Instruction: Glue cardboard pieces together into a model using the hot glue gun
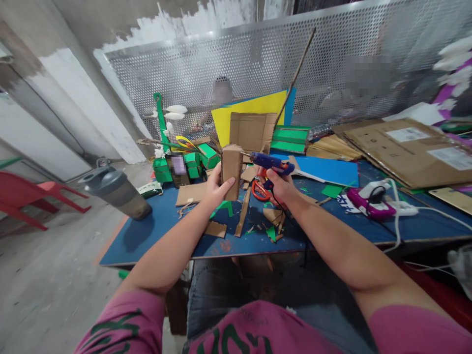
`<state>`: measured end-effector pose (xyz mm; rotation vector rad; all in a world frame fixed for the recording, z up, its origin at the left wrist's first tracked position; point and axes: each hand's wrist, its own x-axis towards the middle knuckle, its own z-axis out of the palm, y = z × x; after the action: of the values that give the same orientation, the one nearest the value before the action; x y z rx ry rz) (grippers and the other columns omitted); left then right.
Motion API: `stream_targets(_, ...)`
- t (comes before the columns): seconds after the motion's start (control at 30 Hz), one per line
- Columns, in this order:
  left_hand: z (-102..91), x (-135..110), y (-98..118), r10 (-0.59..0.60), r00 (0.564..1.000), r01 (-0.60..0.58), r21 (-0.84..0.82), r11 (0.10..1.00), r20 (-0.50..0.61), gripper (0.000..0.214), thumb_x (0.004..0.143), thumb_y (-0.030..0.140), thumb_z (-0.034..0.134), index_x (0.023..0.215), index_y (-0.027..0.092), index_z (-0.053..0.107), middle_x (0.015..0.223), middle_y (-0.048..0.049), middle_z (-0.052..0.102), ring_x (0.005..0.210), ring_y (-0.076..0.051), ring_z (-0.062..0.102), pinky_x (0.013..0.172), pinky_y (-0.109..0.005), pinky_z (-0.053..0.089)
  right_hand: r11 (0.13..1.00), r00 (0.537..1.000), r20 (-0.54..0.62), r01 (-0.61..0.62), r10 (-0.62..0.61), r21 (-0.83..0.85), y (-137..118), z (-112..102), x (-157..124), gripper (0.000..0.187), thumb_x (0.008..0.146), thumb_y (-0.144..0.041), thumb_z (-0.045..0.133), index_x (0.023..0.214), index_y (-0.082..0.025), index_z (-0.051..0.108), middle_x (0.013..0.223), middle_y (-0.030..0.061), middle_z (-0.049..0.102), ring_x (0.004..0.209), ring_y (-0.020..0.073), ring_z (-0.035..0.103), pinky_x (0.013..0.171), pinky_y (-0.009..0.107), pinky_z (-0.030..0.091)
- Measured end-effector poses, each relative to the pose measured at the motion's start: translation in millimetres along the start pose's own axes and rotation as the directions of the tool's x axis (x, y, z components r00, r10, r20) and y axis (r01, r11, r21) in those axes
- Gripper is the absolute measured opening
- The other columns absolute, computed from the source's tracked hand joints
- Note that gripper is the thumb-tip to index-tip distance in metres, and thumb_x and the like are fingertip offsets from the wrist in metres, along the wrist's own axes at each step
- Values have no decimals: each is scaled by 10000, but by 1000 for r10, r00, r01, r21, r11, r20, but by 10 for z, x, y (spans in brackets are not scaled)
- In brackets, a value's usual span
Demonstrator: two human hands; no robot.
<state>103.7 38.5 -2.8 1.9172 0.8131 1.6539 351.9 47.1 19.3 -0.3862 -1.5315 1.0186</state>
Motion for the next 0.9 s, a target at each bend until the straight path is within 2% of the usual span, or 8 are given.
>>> stream_targets(0.23,-11,-1,7,-6,1000,6,-13,1000,8,722,970,649,764,1559,265,598,1524,-135,695,1431,-357,670,1231,-534,546,999,999,14,-35,35,-3,-1,-2,-19,472,958,-722,718,937,-252,762,685,2,540,637,182,475,582,344,393)
stream_targets(0.33,-11,0,4,-3,1000,3,-27,1000,-1,723,970,633,774,1564,263,595,1515,-137,701,1417,-353,680,1219,-523,554,999,999,6,-51,51,13,5,-8,-31,453,957,-701,741,941,-249,763,766,16,619,664,172,499,607,336,416)
stream_targets(0.47,-9,-2,7,-11,1000,11,-15,1000,5,752,985,648,748,1601,262,554,1544,-143,683,1433,-352,673,1218,-519,556,995,995,-8,-100,101,19,27,0,-42,475,900,-735,786,923,-262,747,806,10,649,645,160,504,606,332,436)
stream_targets(0.6,-6,-3,32,-11,1000,11,23,1000,6,789,967,665,765,1610,265,542,1578,-148,660,1469,-360,647,1241,-535,536,997,996,-60,-65,67,44,15,15,-34,533,850,-788,796,933,-266,733,818,18,661,639,164,510,599,342,454)
stream_targets(0.77,4,1,54,1,1000,-1,11,1000,11,764,962,648,781,1589,266,566,1552,-144,681,1447,-353,664,1244,-527,536,998,1000,-25,0,2,62,4,-19,-4,445,920,-694,794,962,-253,757,822,23,678,650,154,530,622,335,469)
stream_targets(0.9,3,2,28,-4,1000,4,5,1000,-11,778,944,671,787,1570,261,576,1540,-147,690,1431,-355,674,1230,-533,548,998,999,-21,-36,37,48,44,-59,-14,422,936,-669,801,981,-251,776,833,19,702,664,144,541,618,312,466)
